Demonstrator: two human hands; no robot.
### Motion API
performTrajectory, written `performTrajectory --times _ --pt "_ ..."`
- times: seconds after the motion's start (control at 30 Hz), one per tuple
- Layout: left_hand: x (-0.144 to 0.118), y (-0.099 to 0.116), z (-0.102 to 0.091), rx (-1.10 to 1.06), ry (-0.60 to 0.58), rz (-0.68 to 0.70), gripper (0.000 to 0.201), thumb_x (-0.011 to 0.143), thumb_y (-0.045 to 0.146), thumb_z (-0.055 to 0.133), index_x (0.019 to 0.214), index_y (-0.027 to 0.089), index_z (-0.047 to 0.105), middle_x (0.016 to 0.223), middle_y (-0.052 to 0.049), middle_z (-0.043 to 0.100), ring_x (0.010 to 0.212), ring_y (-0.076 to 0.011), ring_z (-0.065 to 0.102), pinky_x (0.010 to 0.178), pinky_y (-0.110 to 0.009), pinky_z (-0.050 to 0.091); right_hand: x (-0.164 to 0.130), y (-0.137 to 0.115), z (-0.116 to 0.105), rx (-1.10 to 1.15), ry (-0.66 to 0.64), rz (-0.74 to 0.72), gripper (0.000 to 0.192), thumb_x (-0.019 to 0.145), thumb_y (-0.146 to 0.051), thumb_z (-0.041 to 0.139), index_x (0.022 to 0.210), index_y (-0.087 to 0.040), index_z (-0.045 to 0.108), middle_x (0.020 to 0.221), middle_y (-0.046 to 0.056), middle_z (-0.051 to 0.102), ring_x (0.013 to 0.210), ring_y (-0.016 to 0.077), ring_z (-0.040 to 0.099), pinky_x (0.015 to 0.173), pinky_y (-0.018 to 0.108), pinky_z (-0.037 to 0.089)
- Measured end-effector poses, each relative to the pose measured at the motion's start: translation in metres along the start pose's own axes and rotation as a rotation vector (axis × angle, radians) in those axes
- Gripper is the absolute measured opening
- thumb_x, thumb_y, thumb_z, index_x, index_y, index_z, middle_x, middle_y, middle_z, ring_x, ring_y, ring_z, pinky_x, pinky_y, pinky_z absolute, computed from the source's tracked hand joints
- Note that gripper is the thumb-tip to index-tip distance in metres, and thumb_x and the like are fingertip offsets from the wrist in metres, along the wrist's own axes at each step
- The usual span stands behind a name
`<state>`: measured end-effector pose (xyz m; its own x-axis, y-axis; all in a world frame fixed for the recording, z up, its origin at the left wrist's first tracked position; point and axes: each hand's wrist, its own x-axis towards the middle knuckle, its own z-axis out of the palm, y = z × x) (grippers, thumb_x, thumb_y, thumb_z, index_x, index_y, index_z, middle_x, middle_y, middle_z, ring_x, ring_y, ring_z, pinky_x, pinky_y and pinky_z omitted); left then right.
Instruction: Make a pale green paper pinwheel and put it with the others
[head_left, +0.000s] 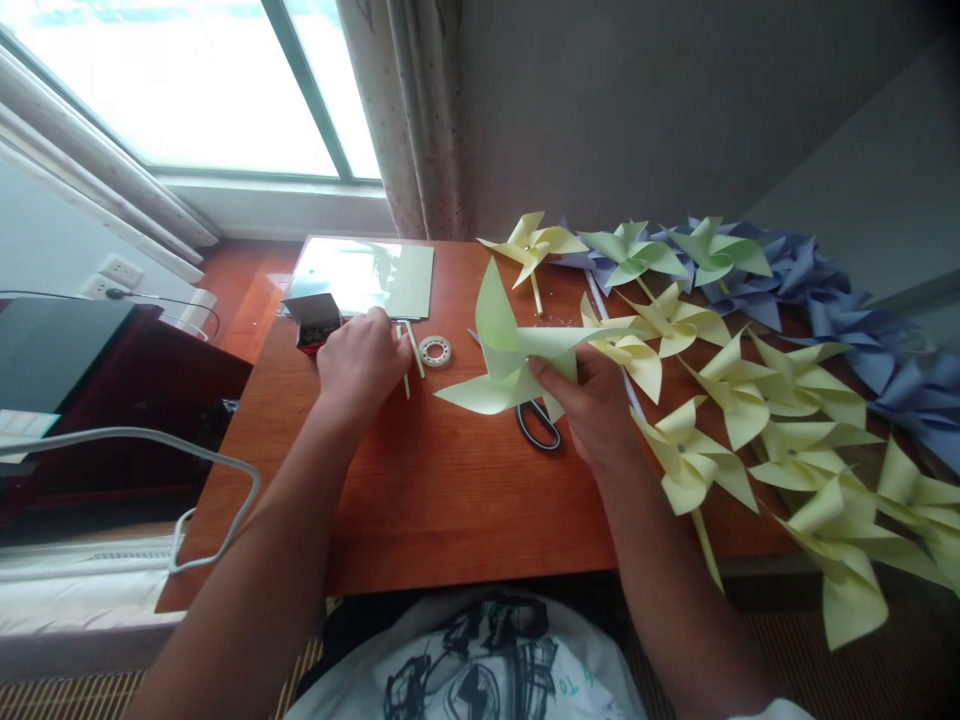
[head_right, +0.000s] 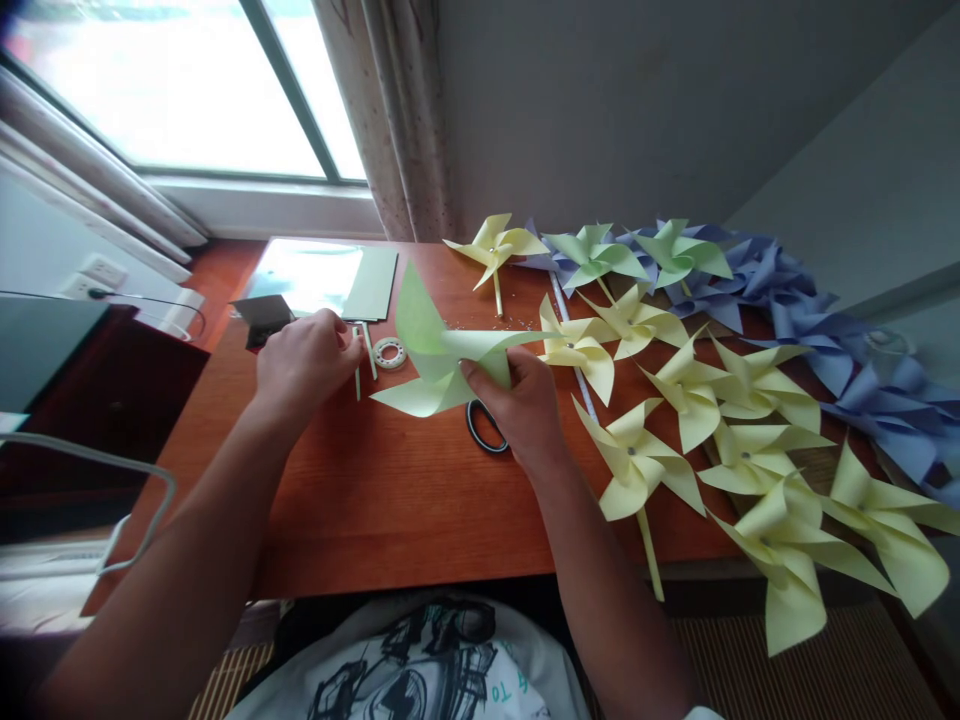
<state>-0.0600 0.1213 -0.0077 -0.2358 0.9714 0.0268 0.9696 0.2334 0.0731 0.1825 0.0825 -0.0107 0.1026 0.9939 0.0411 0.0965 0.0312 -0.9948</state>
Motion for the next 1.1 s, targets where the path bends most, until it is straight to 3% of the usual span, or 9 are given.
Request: performTrajectory --times 0.23,0.37,0.43,0.5,0.6,0.7,0.8,0.93,1.1 --pt "-0.001 -0.001 0.001 0.043 -0.008 0.028 0.034 0.089 0.033 0.046 0.102 0.015 0.072 0.104 -0.023 0.074 0.092 -0.0399 0.071 0.072 -0.043 0.05 -0.001 -0.001 -0.001 0.01 -0.006 -0.006 0.027 0.075 -0.04 0.078 0.07 -0.02 0.062 0.063 -0.003 0.057 0.062 0.015 0.055 0.058 0.028 0.047" --pt "-0.004 -0.01 -0.003 -0.059 -0.005 0.008 0.028 0.086 0.034 0.053 0.096 0.018 0.075 0.102 -0.018 0.076 0.091 -0.038 0.07 0.075 -0.043 0.05 -0.001 -0.001 -0.002 0.002 -0.021 0.006 0.026 0.076 -0.041 0.078 0.073 -0.019 0.064 0.065 -0.003 0.059 0.063 0.0153 0.057 0.059 0.028 0.048" --pt "-0.007 -0.014 -0.008 -0.275 0.002 0.02 0.022 0.081 0.031 0.061 0.092 0.02 0.076 0.094 -0.012 0.077 0.089 -0.0326 0.07 0.076 -0.039 0.05 -0.002 -0.002 -0.003 0.003 -0.028 0.016 0.027 0.076 -0.042 0.078 0.075 -0.019 0.065 0.067 -0.002 0.061 0.064 0.0158 0.058 0.059 0.028 0.049" --pt "-0.011 -0.016 -0.016 -0.65 -0.002 0.062 0.019 0.079 0.031 0.067 0.09 0.019 0.076 0.086 -0.008 0.076 0.083 -0.0257 0.068 0.073 -0.034 0.051 -0.003 -0.003 -0.003 0.035 -0.046 0.035 0.026 0.076 -0.041 0.079 0.077 -0.019 0.066 0.07 -0.001 0.064 0.067 0.0167 0.06 0.06 0.029 0.05" --pt "-0.02 -0.007 -0.029 -1.231 -0.104 0.079 0.021 0.08 0.033 0.072 0.094 0.018 0.077 0.088 -0.005 0.073 0.076 -0.0177 0.066 0.074 -0.03 0.053 -0.005 -0.006 -0.004 0.17 -0.114 0.092 0.02 0.078 -0.035 0.078 0.084 -0.019 0.071 0.075 0.001 0.069 0.068 0.0177 0.063 0.062 0.03 0.052" --pt "-0.029 0.01 -0.036 -1.599 -0.217 0.113 0.018 0.08 0.028 0.076 0.095 0.018 0.074 0.087 -0.003 0.069 0.073 -0.0143 0.065 0.072 -0.028 0.054 -0.008 -0.007 -0.007 0.316 -0.186 0.121 0.017 0.077 -0.03 0.079 0.09 -0.02 0.074 0.081 0.003 0.074 0.07 0.0187 0.065 0.066 0.033 0.055" --pt "-0.036 0.025 -0.038 -1.774 -0.358 0.141 0.014 0.082 0.025 0.074 0.093 0.016 0.074 0.082 -0.003 0.066 0.068 -0.0115 0.061 0.065 -0.023 0.051 -0.008 -0.008 -0.01 0.353 -0.233 0.005 0.018 0.072 -0.029 0.083 0.087 -0.023 0.073 0.083 0.004 0.074 0.073 0.0209 0.066 0.063 0.034 0.056" --pt "-0.041 0.036 -0.034 -1.908 -0.481 0.176 0.01 0.084 0.025 0.073 0.088 0.016 0.074 0.078 -0.004 0.063 0.068 -0.0121 0.057 0.061 -0.022 0.047 -0.005 -0.012 -0.01 0.408 -0.509 -0.22 0.018 0.07 -0.035 0.084 0.076 -0.026 0.07 0.072 0.004 0.07 0.068 0.0222 0.065 0.059 0.035 0.056" --pt "-0.046 0.039 -0.02 -2.031 -0.562 0.153 0.01 0.083 0.023 0.074 0.09 0.015 0.076 0.073 -0.003 0.06 0.066 -0.011 0.053 0.058 -0.022 0.044 -0.003 -0.015 -0.009 0.385 -0.761 -0.272 0.012 0.08 -0.037 0.076 0.082 -0.025 0.076 0.076 0.006 0.072 0.073 0.0227 0.068 0.067 0.035 0.056"
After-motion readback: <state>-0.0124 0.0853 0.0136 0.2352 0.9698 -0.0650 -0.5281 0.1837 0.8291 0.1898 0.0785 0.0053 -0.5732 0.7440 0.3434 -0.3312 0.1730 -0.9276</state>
